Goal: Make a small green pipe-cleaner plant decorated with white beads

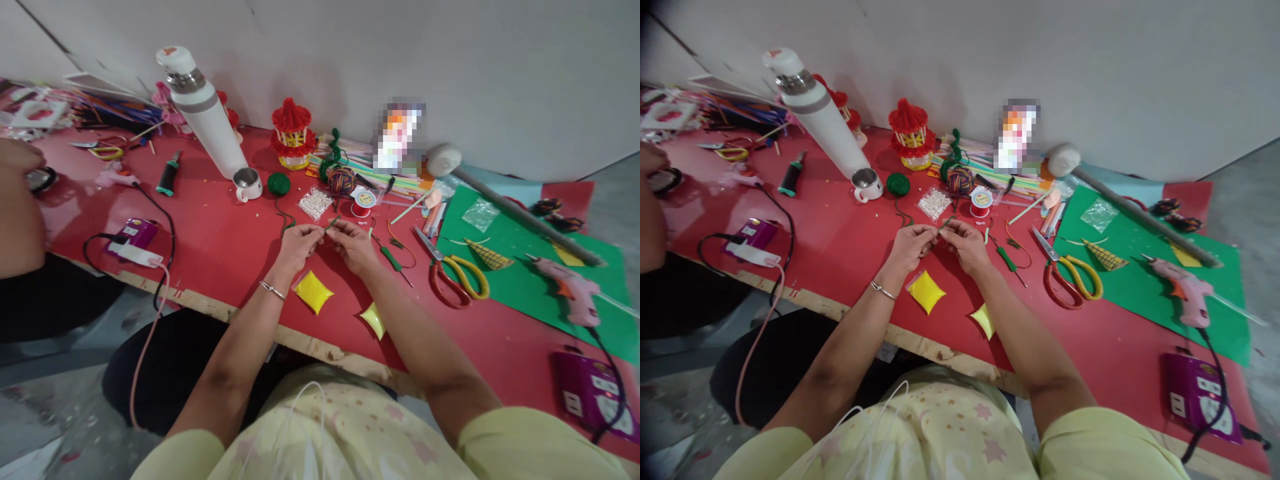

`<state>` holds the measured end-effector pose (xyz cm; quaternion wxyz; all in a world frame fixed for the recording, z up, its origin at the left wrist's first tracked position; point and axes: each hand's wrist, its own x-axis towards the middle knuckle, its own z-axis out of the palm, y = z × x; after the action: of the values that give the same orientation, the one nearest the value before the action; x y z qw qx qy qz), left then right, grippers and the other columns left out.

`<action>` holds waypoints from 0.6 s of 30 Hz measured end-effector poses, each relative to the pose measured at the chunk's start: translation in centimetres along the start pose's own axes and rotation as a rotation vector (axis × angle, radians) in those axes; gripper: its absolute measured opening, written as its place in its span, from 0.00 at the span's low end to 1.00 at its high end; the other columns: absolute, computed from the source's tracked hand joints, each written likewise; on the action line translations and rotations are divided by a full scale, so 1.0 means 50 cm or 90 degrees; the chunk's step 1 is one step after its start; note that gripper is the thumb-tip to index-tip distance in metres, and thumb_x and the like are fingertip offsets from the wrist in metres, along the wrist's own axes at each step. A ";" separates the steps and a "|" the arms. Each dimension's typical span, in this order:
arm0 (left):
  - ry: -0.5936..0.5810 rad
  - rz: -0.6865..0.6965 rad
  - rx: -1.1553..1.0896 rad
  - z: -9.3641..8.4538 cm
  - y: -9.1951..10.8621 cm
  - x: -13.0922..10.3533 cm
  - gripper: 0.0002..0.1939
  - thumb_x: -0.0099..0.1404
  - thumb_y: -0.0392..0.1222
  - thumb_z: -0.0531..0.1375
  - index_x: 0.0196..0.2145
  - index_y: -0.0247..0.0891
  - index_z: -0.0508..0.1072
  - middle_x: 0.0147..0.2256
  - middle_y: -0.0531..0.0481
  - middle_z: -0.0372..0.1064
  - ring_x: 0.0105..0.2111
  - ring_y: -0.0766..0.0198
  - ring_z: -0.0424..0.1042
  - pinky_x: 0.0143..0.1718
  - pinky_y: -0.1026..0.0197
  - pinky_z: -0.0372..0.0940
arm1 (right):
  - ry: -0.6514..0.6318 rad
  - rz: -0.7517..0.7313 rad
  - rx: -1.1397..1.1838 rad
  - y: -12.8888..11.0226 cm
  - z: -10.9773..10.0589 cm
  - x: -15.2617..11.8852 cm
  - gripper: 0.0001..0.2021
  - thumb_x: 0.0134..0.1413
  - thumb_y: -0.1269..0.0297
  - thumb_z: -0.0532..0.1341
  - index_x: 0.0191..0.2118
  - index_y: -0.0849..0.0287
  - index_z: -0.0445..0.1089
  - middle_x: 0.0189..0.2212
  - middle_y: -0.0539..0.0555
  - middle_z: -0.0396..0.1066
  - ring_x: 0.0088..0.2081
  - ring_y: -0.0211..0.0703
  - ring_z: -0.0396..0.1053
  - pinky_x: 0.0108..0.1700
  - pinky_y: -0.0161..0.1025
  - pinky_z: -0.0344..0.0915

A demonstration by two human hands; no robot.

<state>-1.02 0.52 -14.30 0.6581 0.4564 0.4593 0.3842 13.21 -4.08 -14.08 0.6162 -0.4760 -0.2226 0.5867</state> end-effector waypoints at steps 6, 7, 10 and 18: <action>0.023 -0.003 0.023 -0.005 0.002 0.003 0.10 0.53 0.45 0.67 0.29 0.35 0.77 0.20 0.54 0.68 0.15 0.76 0.54 0.17 0.67 0.45 | -0.008 -0.005 -0.019 0.002 -0.003 0.001 0.23 0.32 0.62 0.78 0.40 0.56 0.76 0.28 0.46 0.74 0.25 0.32 0.65 0.25 0.32 0.59; 0.022 -0.004 0.023 -0.005 0.002 0.003 0.10 0.53 0.45 0.67 0.29 0.35 0.77 0.20 0.54 0.68 0.15 0.76 0.54 0.17 0.67 0.45 | -0.010 -0.002 -0.019 0.001 -0.004 0.001 0.23 0.32 0.62 0.77 0.40 0.56 0.76 0.28 0.46 0.74 0.25 0.32 0.65 0.25 0.32 0.58; 0.010 0.006 0.029 -0.004 0.000 0.002 0.09 0.53 0.44 0.66 0.29 0.35 0.77 0.20 0.54 0.68 0.15 0.76 0.55 0.17 0.68 0.46 | -0.010 0.000 -0.028 0.002 -0.003 0.001 0.22 0.34 0.60 0.77 0.39 0.56 0.76 0.28 0.45 0.73 0.25 0.31 0.65 0.25 0.32 0.59; 0.007 0.011 0.031 -0.004 0.002 0.001 0.09 0.54 0.44 0.66 0.28 0.35 0.76 0.20 0.55 0.67 0.16 0.75 0.56 0.17 0.68 0.46 | -0.028 -0.025 -0.060 0.011 -0.006 0.007 0.25 0.35 0.56 0.78 0.42 0.56 0.76 0.27 0.44 0.71 0.25 0.31 0.63 0.26 0.32 0.60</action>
<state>-1.22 0.65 -14.23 0.6413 0.4741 0.4680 0.3808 13.27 -3.95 -14.78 0.5995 -0.4869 -0.2730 0.5736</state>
